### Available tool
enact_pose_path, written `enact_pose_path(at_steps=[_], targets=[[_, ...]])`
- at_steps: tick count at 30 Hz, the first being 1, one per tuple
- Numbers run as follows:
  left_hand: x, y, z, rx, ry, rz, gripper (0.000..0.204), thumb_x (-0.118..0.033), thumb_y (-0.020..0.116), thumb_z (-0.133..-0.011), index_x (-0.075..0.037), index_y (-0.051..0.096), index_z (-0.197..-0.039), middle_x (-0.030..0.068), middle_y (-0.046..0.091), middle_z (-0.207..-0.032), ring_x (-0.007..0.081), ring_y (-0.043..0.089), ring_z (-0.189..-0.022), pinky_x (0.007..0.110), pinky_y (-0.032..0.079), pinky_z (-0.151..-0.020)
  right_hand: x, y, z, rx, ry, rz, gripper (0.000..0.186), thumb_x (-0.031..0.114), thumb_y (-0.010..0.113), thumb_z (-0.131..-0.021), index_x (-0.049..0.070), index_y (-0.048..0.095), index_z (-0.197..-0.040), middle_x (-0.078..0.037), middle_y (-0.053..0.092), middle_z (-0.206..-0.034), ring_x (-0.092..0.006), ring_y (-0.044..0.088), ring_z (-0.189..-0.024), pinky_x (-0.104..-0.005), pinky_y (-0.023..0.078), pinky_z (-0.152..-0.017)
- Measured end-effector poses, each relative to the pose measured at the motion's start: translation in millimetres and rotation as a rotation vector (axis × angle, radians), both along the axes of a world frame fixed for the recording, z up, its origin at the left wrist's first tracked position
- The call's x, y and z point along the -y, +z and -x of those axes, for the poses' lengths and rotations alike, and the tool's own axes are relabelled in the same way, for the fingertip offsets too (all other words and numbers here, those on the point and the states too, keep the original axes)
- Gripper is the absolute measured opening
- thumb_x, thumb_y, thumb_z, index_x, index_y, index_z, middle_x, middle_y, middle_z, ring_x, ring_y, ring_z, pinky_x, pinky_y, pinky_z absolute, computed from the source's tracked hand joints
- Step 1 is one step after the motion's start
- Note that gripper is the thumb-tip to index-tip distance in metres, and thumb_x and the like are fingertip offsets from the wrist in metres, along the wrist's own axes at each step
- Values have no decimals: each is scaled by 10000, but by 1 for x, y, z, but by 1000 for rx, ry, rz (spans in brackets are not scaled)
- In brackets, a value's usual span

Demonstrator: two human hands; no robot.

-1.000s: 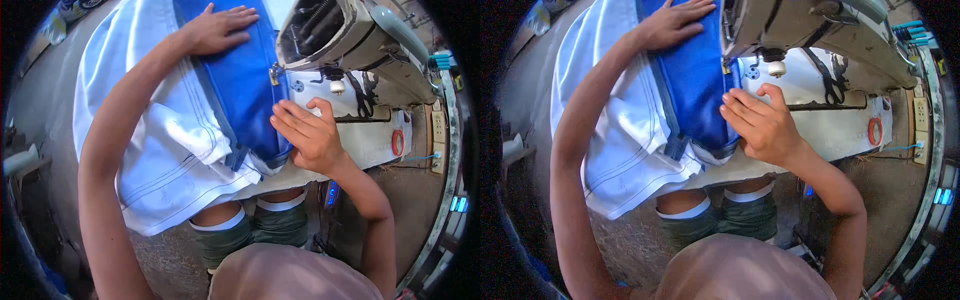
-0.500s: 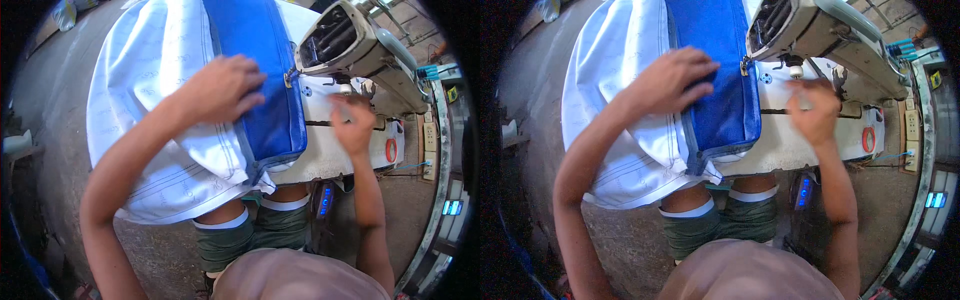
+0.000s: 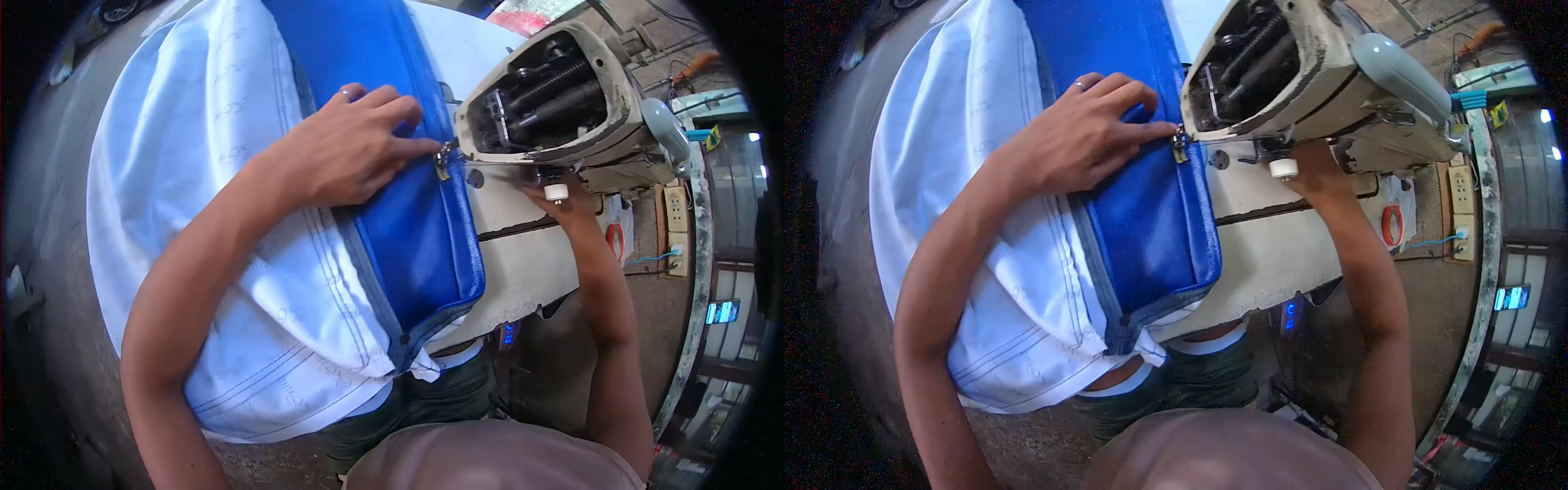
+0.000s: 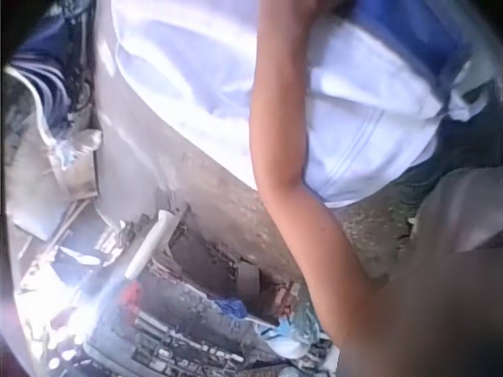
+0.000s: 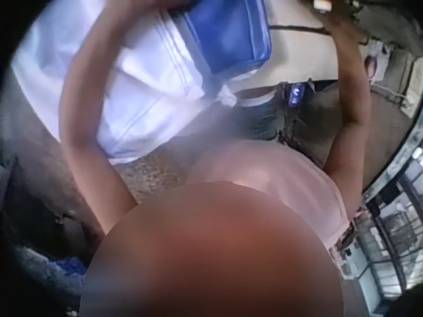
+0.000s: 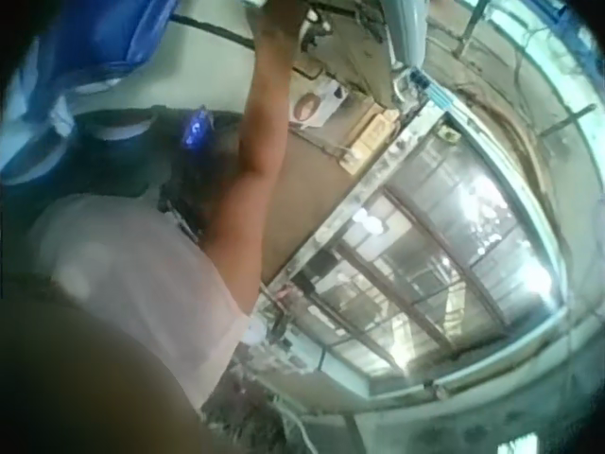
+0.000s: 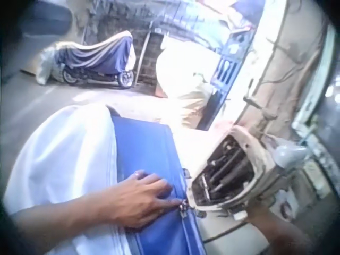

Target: Use an industrial sewing machine to stitch together pieces of upholstery fabric.

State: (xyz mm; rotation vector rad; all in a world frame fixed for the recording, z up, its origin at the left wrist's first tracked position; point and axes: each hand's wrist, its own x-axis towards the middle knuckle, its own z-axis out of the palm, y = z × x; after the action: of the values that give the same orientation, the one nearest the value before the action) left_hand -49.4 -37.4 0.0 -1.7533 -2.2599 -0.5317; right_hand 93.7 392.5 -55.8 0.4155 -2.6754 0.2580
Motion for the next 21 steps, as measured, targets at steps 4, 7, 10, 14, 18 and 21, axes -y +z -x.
enact_pose_path(at_steps=[4,7,10,14,18,21], targets=[[4,-5,-1,28,2,-39,328,-203,626,-1049,-194,752,-1352,92,618,-1274,275,579,-1167,481,456,-1073,-20,21,33,937,-248,395,600,458,824,-908,2,741,-1288,-211,727,-1243,-398,662,-1153,-427,493,-1047],[3,-5,0,25,-9,-61,322,-201,633,-1045,-182,754,-1342,98,620,-1272,276,581,-1166,478,462,-1072,5,7,45,763,-166,768,640,475,812,-917,7,724,-1345,-205,718,-1278,-389,653,-1226,-439,481,-1087],[5,-5,2,6,-16,-43,316,-197,645,-1038,-141,754,-1330,113,629,-1263,278,590,-1164,460,478,-1068,43,-44,63,-74,-325,470,668,462,813,-898,-3,717,-1368,-216,713,-1286,-362,661,-1251,-468,486,-1091],[7,0,3,99,-8,-84,326,-208,679,-1018,-88,753,-1312,128,641,-1264,283,602,-1165,433,499,-1069,71,85,82,566,373,1596,687,589,572,-1031,139,524,-1547,-206,632,-1444,-425,585,-1378,-648,400,-1207],[2,-1,2,146,19,-99,343,-222,712,-997,-43,757,-1286,139,652,-1263,286,613,-1166,416,515,-1075,60,92,88,733,586,1783,669,603,509,-1062,178,482,-1578,-199,615,-1479,-441,569,-1390,-694,385,-1216],[3,-2,3,164,52,-100,358,-232,733,-982,-17,760,-1267,145,659,-1261,288,620,-1166,407,524,-1080,50,85,81,650,493,1553,631,561,533,-1043,165,515,-1534,-194,630,-1451,-434,583,-1346,-673,405,-1170]])
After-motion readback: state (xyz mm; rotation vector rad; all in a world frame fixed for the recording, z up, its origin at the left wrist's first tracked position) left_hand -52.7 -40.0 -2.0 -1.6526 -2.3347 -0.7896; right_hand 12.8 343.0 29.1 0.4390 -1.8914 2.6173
